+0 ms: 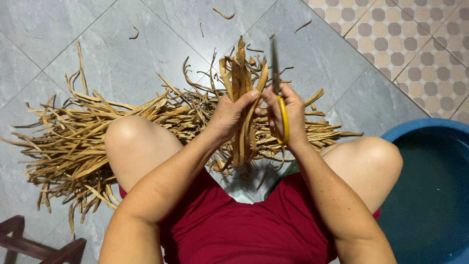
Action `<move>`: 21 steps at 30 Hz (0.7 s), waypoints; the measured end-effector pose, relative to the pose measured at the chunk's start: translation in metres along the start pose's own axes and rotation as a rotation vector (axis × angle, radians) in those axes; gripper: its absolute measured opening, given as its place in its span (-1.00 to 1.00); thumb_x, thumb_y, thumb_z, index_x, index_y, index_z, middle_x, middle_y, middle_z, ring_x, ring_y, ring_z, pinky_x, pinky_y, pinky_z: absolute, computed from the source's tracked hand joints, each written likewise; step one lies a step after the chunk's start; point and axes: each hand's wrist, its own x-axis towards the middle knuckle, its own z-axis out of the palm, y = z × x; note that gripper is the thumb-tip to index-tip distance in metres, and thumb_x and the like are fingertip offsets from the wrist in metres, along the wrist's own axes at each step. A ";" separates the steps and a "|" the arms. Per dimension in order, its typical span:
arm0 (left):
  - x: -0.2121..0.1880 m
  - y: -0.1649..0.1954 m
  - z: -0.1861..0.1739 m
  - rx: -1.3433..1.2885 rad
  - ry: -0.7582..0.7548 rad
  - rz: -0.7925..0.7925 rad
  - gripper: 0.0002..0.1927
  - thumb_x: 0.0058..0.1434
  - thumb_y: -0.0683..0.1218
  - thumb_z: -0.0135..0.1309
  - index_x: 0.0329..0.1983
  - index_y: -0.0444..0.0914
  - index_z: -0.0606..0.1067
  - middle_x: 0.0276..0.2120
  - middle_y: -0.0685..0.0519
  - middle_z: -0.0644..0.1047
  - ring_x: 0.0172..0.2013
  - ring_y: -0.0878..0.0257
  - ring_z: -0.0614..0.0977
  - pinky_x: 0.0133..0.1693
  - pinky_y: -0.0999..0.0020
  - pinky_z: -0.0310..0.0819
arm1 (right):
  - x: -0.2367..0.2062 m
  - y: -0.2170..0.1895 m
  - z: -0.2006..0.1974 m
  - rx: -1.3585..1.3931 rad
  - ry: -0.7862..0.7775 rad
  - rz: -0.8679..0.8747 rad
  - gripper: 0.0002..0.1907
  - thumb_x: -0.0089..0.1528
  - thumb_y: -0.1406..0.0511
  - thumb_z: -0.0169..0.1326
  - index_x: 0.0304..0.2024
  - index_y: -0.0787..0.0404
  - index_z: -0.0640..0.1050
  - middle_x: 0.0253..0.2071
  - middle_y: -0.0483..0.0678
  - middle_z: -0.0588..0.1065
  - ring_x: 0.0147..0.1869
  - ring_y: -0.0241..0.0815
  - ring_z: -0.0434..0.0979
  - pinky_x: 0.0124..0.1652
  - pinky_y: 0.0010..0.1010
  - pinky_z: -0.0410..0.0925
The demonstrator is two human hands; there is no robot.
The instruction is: The person sits cross-legged on a tiled floor and uses yellow-handled scissors to cut bundles of dried plant stems into shorter pieces. The cut pieces fall onto the floor, forming a growing pile next to a blue basin.
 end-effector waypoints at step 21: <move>0.004 -0.025 0.015 0.110 -0.276 0.053 -0.40 0.15 0.00 0.35 0.19 -0.27 0.42 -0.04 0.08 0.56 -0.04 0.30 0.61 0.03 0.35 0.56 | 0.004 0.005 -0.024 0.252 0.022 -0.136 -0.63 0.28 0.42 0.24 0.09 0.20 0.43 -0.20 -0.19 0.48 -0.16 -0.40 0.49 -0.12 -0.57 0.41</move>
